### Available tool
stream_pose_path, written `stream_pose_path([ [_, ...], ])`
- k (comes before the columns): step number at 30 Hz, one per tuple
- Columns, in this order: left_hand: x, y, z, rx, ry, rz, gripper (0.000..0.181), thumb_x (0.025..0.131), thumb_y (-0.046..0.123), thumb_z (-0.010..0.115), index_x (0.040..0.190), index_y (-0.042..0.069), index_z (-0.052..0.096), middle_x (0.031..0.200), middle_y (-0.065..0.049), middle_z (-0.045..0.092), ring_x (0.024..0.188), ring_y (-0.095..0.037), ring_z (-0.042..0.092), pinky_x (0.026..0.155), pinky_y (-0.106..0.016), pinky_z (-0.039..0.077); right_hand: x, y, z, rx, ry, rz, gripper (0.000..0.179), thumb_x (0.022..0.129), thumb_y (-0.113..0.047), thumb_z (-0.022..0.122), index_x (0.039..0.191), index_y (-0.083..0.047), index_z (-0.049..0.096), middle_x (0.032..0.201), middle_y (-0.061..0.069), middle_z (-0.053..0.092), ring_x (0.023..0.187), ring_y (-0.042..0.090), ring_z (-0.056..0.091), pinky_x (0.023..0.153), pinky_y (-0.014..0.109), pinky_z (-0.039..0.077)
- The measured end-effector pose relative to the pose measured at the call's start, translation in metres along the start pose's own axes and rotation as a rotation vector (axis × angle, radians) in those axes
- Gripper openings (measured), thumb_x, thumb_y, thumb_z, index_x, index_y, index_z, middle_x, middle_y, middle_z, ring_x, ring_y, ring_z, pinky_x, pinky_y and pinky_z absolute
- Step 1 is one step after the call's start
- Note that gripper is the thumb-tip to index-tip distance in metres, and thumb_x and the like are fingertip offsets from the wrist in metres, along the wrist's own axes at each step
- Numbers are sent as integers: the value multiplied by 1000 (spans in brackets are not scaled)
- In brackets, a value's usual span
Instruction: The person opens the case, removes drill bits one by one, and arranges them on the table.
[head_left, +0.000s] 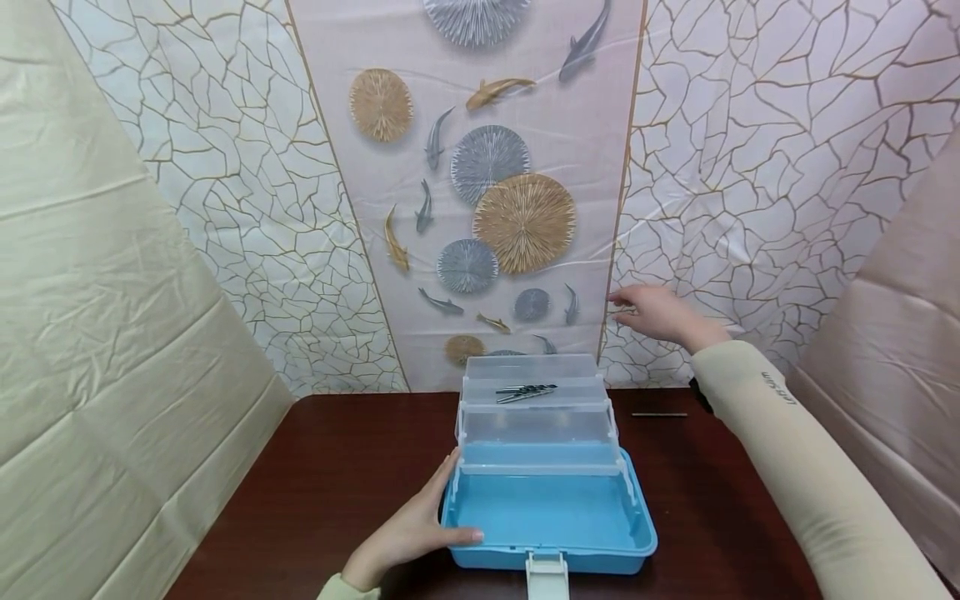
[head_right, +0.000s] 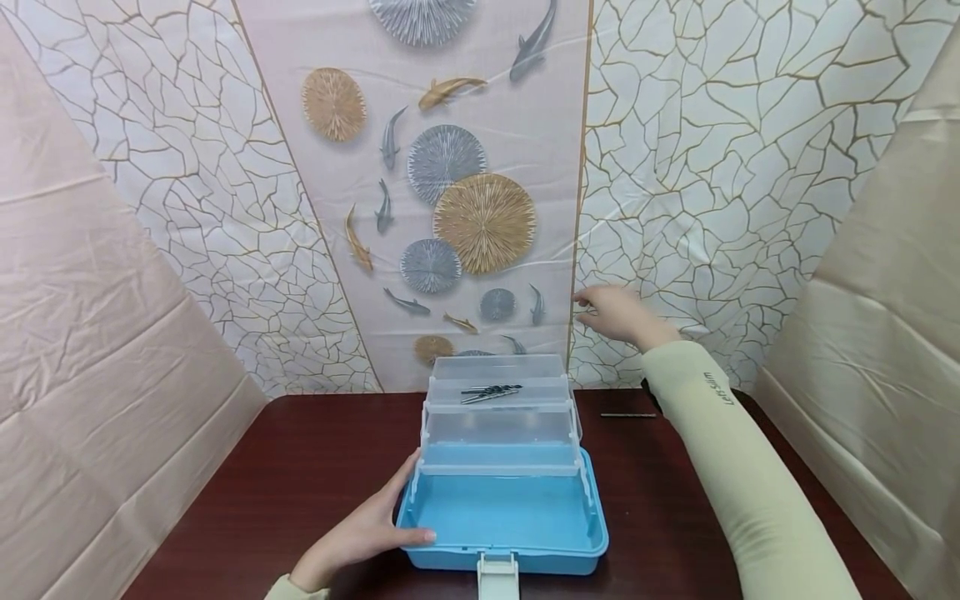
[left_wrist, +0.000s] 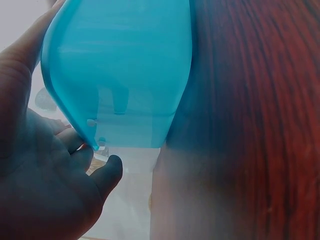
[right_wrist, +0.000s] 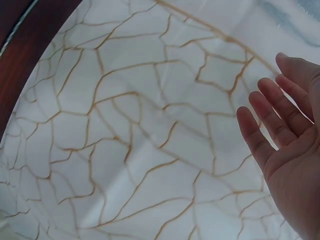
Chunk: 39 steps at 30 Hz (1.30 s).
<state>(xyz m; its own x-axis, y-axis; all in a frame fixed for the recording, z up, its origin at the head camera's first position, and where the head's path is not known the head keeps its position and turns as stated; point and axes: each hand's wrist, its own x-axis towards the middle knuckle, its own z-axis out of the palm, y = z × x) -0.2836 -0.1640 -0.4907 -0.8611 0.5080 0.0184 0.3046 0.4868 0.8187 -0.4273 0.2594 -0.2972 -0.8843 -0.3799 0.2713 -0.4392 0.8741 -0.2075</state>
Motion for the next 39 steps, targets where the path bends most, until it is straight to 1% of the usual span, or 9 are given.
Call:
stream_pose_path([
  [6, 1, -1, 0, -4, -6, -3, 112, 84, 44, 82, 163, 32, 3, 168, -13, 3, 151, -38, 12, 110, -68, 24, 9, -14, 6, 46, -31, -59, 40, 99, -11, 63, 134, 9, 57, 130, 28, 61, 119, 43, 57, 101, 56, 43],
  [9, 2, -2, 0, -14, -8, -11, 112, 85, 44, 81, 163, 33, 3, 168, -12, 3, 151, -38, 11, 110, -68, 24, 14, -23, 9, 46, -46, -104, 41, 98, -11, 65, 133, 9, 58, 130, 26, 61, 119, 42, 58, 101, 56, 44],
  [14, 2, -2, 1, -20, -8, -5, 112, 84, 43, 81, 163, 33, 3, 168, -12, 3, 151, -36, 13, 111, -67, 24, 20, -41, 14, 30, -84, -184, 43, 95, -13, 70, 132, 6, 62, 129, 23, 63, 121, 40, 57, 104, 54, 43],
  [17, 2, -2, 2, -15, -5, -8, 112, 84, 44, 81, 163, 33, 3, 168, -13, 4, 151, -36, 15, 110, -67, 26, 22, -53, 18, 28, -127, -229, 44, 92, -12, 73, 131, 5, 63, 127, 21, 64, 119, 39, 58, 103, 53, 44],
  [20, 1, 0, 2, -11, 0, -14, 112, 84, 44, 82, 163, 34, 3, 168, -12, 5, 150, -36, 16, 110, -67, 27, 24, -63, 25, 19, -188, -258, 45, 89, -10, 77, 130, 3, 64, 125, 19, 66, 116, 37, 60, 100, 52, 46],
  [24, 0, 3, 0, -11, 3, -15, 112, 84, 44, 82, 163, 34, 3, 168, -12, 6, 150, -37, 17, 109, -68, 27, 27, -71, 33, 12, -271, -275, 44, 86, -11, 79, 128, -1, 66, 122, 16, 67, 114, 34, 61, 98, 48, 48],
  [30, 2, 0, 1, -28, -9, -28, 112, 84, 44, 82, 163, 34, 3, 169, -10, 5, 150, -37, 16, 110, -68, 26, 24, -78, 42, 4, -361, -259, 42, 86, -13, 80, 126, -5, 68, 119, 10, 67, 113, 33, 61, 96, 46, 49],
  [34, 2, 0, 1, -34, -14, -36, 111, 85, 44, 81, 163, 35, 3, 169, -9, 5, 150, -37, 16, 109, -68, 26, 22, -78, 48, -16, -400, -258, 39, 85, -14, 80, 121, -5, 70, 113, 8, 68, 107, 28, 62, 93, 43, 51],
  [39, 2, 1, 1, -16, -8, -22, 112, 84, 44, 82, 163, 33, 2, 169, -10, 5, 150, -38, 17, 109, -67, 27, 19, -75, 52, -45, -426, -256, 31, 85, -13, 81, 114, -5, 73, 105, 7, 69, 96, 21, 63, 85, 38, 52],
])
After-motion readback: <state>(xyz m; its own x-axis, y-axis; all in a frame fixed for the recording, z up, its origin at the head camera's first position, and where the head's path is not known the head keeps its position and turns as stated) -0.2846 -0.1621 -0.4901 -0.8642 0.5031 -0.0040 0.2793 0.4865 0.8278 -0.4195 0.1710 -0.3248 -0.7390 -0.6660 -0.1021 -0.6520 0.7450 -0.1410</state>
